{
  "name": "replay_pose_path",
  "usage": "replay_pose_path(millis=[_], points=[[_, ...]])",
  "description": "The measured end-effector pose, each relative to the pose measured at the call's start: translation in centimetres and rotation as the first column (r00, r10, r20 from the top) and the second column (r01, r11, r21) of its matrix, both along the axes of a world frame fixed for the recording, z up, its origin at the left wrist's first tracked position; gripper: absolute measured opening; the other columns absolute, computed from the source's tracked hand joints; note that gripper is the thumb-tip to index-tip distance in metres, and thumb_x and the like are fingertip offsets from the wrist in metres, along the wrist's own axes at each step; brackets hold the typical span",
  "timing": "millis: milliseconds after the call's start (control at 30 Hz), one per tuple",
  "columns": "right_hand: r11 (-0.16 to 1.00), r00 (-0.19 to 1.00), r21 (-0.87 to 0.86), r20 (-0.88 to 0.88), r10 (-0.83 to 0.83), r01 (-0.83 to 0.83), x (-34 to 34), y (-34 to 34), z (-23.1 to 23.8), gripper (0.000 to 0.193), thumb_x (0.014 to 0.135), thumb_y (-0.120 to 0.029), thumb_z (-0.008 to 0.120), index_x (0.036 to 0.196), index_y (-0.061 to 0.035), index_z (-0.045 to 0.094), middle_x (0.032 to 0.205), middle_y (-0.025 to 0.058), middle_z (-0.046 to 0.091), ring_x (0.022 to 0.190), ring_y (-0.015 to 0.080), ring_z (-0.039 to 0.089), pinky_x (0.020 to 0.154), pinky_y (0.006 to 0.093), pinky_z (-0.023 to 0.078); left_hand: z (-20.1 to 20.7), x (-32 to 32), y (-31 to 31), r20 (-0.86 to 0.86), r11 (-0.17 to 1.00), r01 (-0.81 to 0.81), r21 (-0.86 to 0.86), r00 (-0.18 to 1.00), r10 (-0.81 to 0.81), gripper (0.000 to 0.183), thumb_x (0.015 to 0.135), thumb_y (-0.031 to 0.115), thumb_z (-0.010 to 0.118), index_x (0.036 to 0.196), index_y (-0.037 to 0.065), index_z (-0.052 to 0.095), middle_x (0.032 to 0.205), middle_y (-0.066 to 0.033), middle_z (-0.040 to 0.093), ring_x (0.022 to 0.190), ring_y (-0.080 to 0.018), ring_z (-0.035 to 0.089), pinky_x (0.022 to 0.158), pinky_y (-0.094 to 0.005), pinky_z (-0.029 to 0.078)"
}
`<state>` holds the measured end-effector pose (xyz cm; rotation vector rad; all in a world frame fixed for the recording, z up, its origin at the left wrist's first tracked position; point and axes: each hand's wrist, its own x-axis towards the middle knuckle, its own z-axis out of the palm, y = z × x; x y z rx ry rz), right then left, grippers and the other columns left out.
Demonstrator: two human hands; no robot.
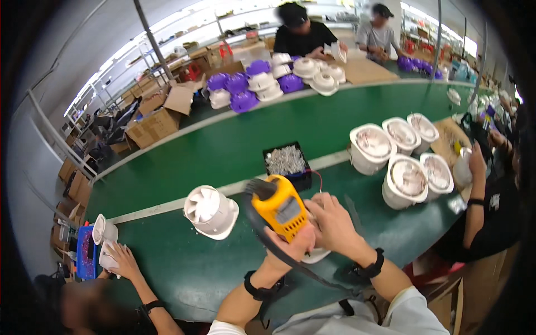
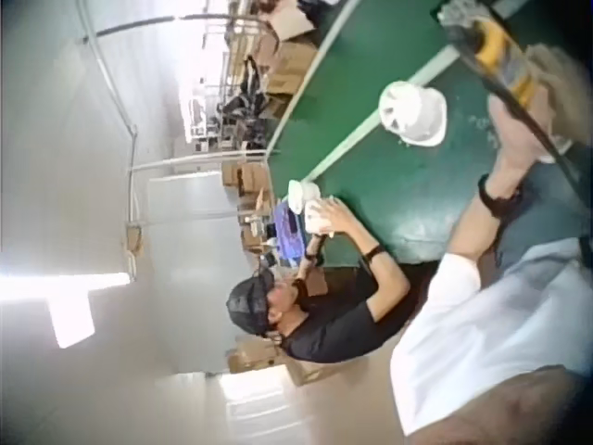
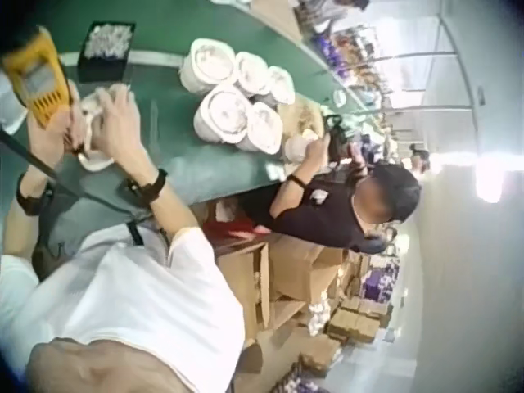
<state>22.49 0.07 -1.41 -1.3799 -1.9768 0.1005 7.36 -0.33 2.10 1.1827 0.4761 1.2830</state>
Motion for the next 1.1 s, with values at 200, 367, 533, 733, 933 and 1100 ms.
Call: replay_pose_path(millis=[200, 367, 533, 733, 933, 1100], points=[[0.999, 0.999, 0.043, -0.038, 0.006, -0.005, 0.1, 0.2, 0.3, 0.042, 0.071, -0.005, 0.061, 0.113, -0.0013, 0.06, 0.107, 0.0167, 0.053, 0.095, 0.0347, 0.054, 0.08, 0.0426, 0.048, 2.2, -0.8, -0.5, 0.17, 0.996, 0.012, 0.084, 0.985, -0.027, 0.045, 0.087, 0.024, 0.069, 0.115, -0.003, 0.047, 0.065, -0.0058, 0.055, 0.052, -0.0128, 0.053, 0.049, -0.0243, 0.042], [1.0, 0.997, 0.022, -0.076, 0.022, -0.021, 0.3, 0.4, -0.4, 0.041, 0.073, -0.006, 0.06, 0.113, 0.0014, 0.06, 0.108, 0.0176, 0.054, 0.095, 0.0349, 0.054, 0.081, 0.0432, 0.048, 3.7, -2.4, -0.3, -0.054, 0.962, -0.181, 0.205, 0.979, 0.196, 0.054, 0.085, 0.029, 0.072, 0.116, -0.005, 0.043, 0.064, -0.0082, 0.056, 0.051, -0.0146, 0.053, 0.048, -0.0248, 0.042], [1.0, 0.992, 0.007, -0.127, 0.014, -0.013, 0.4, 0.3, -0.6, 0.041, 0.074, -0.006, 0.061, 0.114, 0.0024, 0.06, 0.109, 0.0177, 0.054, 0.096, 0.035, 0.055, 0.081, 0.0435, 0.048, 2.3, -2.2, 0.8, -0.056, 0.987, -0.088, 0.133, 0.994, 0.096, 0.058, 0.086, 0.036, 0.07, 0.116, -0.005, 0.042, 0.064, -0.009, 0.056, 0.05, -0.0158, 0.053, 0.048, -0.0271, 0.043], [1.0, 0.984, 0.003, -0.18, -0.008, 0.008, 0.6, 0.4, -1.3, 0.041, 0.074, -0.007, 0.062, 0.113, 0.0031, 0.06, 0.109, 0.0169, 0.055, 0.097, 0.0346, 0.055, 0.082, 0.0426, 0.048, 2.7, -0.7, -1.8, -0.016, 0.998, 0.009, 0.066, 1.0, -0.008, 0.07, 0.084, 0.054, 0.067, 0.113, -0.001, 0.036, 0.067, -0.0091, 0.057, 0.059, -0.0197, 0.056, 0.057, -0.0333, 0.048], [1.0, 0.98, 0.022, -0.199, -0.013, 0.017, 0.7, 0.4, -1.7, 0.04, 0.073, -0.008, 0.063, 0.112, 0.0035, 0.062, 0.11, 0.0168, 0.055, 0.097, 0.034, 0.056, 0.082, 0.0422, 0.049, 2.2, 0.4, -2.1, -0.152, 0.973, -0.093, 0.21, 0.98, 0.127, 0.068, 0.085, 0.061, 0.059, 0.111, 0.003, 0.035, 0.059, -0.0068, 0.053, 0.044, -0.0183, 0.049, 0.044, -0.0327, 0.044], [0.999, 0.979, 0.045, -0.205, -0.004, 0.014, 0.7, 0.5, -1.7, 0.04, 0.073, -0.008, 0.064, 0.11, 0.0049, 0.062, 0.11, 0.0166, 0.055, 0.097, 0.0331, 0.056, 0.082, 0.0421, 0.05, 1.9, 0.8, -1.9, -0.14, 0.956, -0.117, 0.27, 0.977, 0.16, 0.066, 0.087, 0.063, 0.055, 0.108, 0.004, 0.035, 0.055, -0.0061, 0.051, 0.036, -0.0174, 0.045, 0.037, -0.031, 0.041]])
